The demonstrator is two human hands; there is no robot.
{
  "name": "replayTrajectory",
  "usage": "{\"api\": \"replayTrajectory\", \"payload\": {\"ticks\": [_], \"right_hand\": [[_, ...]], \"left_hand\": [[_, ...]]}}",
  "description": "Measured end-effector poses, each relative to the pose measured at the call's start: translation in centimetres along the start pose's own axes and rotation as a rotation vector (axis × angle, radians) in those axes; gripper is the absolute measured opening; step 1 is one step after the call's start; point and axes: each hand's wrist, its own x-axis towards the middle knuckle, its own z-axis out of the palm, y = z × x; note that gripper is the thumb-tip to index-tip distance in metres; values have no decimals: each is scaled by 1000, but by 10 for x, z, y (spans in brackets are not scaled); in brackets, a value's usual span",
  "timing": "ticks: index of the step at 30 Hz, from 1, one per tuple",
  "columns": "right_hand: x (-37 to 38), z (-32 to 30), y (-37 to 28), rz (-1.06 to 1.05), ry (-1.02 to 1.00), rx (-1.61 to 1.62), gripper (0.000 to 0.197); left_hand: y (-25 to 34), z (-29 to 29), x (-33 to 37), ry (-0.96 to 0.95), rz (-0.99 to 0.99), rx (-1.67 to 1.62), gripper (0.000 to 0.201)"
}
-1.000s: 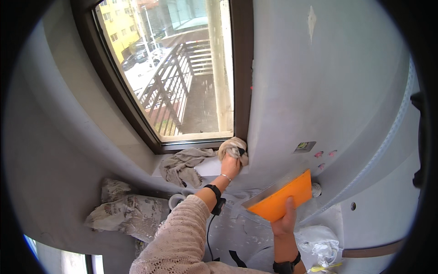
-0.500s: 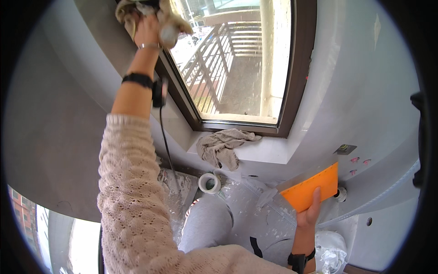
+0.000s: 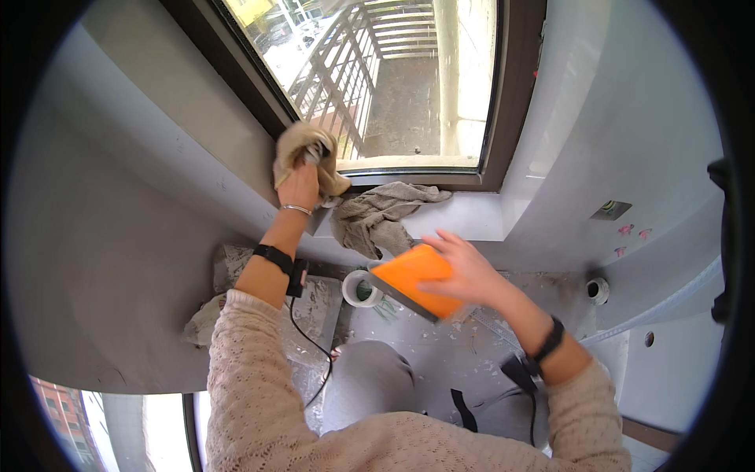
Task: The person cleans a window using an orange squeegee and a cloth. They wipe the glass pane and the window frame, alternating between the squeegee and the cloth to remove residue.
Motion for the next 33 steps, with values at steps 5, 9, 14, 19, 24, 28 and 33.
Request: {"api": "replayTrajectory", "payload": {"ticks": [5, 9, 14, 19, 24, 28, 33], "right_hand": [[135, 77, 20, -55, -131, -187, 60], [164, 125, 45, -52, -87, -371, 45], [105, 88, 55, -218, 87, -290, 36], [-18, -2, 32, 478, 52, 766, 43], [-153, -3, -1, 488, 550, 1319, 49], [-218, 31, -12, 191, 717, 1638, 63], [-242, 49, -12, 122, 870, 1617, 69]], "left_hand": [[-22, -17, 26, 298, 194, 145, 41], [-18, 3, 8, 259, 269, 178, 41], [13, 59, -19, -152, 223, 44, 27], [36, 76, -17, -322, -74, -268, 30], [174, 41, -29, -326, -19, -577, 34], [259, 39, -24, -421, 247, -777, 39], [201, 14, -46, -916, 541, -1148, 22]]}}
